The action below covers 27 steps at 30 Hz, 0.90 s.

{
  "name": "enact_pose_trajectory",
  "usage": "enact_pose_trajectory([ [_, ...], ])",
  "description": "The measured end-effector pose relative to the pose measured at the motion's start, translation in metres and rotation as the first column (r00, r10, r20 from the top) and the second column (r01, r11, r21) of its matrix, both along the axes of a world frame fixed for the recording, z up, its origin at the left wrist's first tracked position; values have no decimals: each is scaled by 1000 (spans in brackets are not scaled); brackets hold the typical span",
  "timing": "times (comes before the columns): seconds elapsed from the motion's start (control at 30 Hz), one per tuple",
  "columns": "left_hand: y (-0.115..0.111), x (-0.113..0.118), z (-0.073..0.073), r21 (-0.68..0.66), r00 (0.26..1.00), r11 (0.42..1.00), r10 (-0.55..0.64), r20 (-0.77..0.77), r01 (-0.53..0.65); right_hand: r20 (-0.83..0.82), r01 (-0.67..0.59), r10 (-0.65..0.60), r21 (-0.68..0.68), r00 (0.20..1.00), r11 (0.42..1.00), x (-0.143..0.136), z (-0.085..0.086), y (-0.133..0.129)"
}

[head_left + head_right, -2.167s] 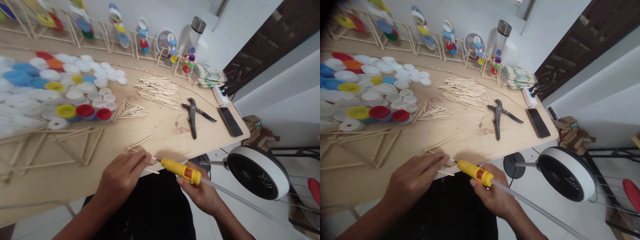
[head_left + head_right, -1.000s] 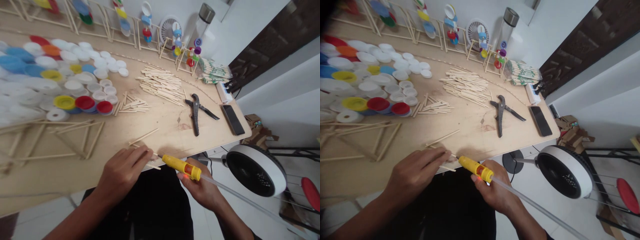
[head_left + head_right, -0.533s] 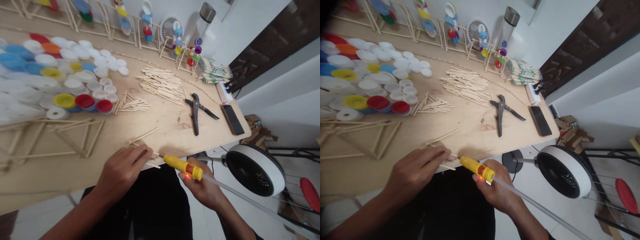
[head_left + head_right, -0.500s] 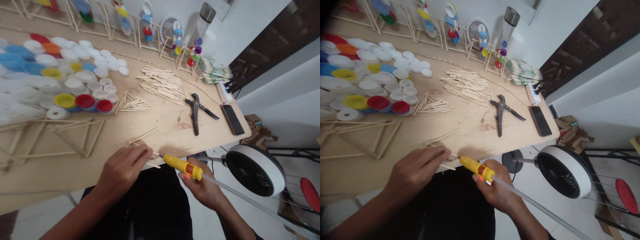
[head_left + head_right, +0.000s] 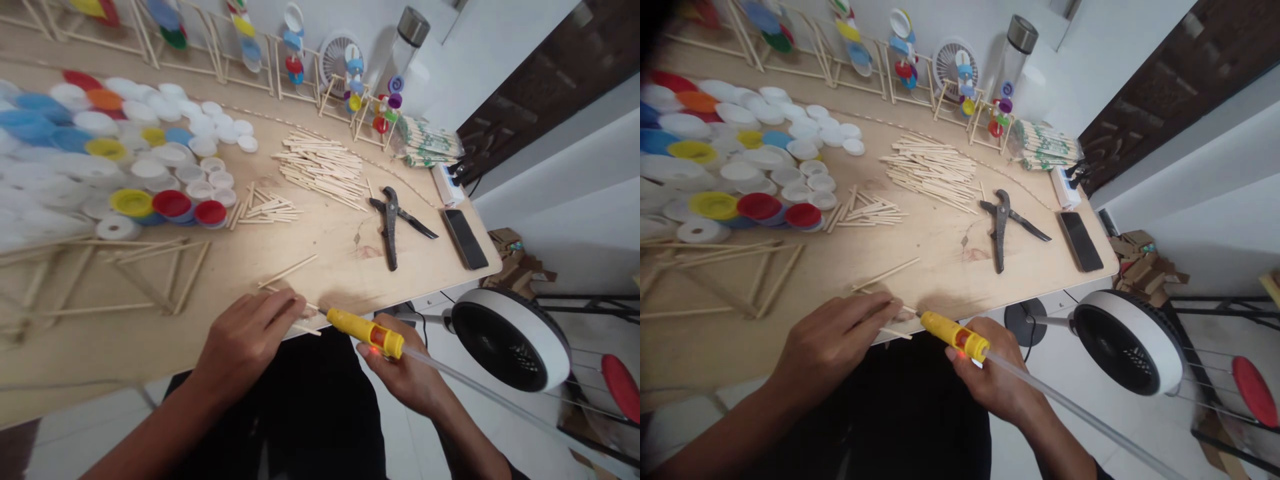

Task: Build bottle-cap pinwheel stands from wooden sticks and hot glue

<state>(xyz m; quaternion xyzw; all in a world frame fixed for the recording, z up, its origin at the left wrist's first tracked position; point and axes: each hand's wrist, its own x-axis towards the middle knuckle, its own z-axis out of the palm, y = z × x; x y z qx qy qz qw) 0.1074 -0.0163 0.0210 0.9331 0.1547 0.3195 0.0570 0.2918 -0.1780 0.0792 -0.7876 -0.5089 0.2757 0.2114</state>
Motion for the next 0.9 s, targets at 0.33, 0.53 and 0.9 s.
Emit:
enact_pose_trajectory([
  [0.33,0,0,3,3,1000,1000,-7,4,7,-80,70,-65,61,995,996,-2,-1,0],
  [0.53,-1,-1,0,-13,1000,1000,-11,-2,11,-296,221,-151,220,943,950,0,7,0],
  [0.9,2,-2,0,-2,997,999,34,71,-34,-328,187,-109,216,938,958,15,13,24],
])
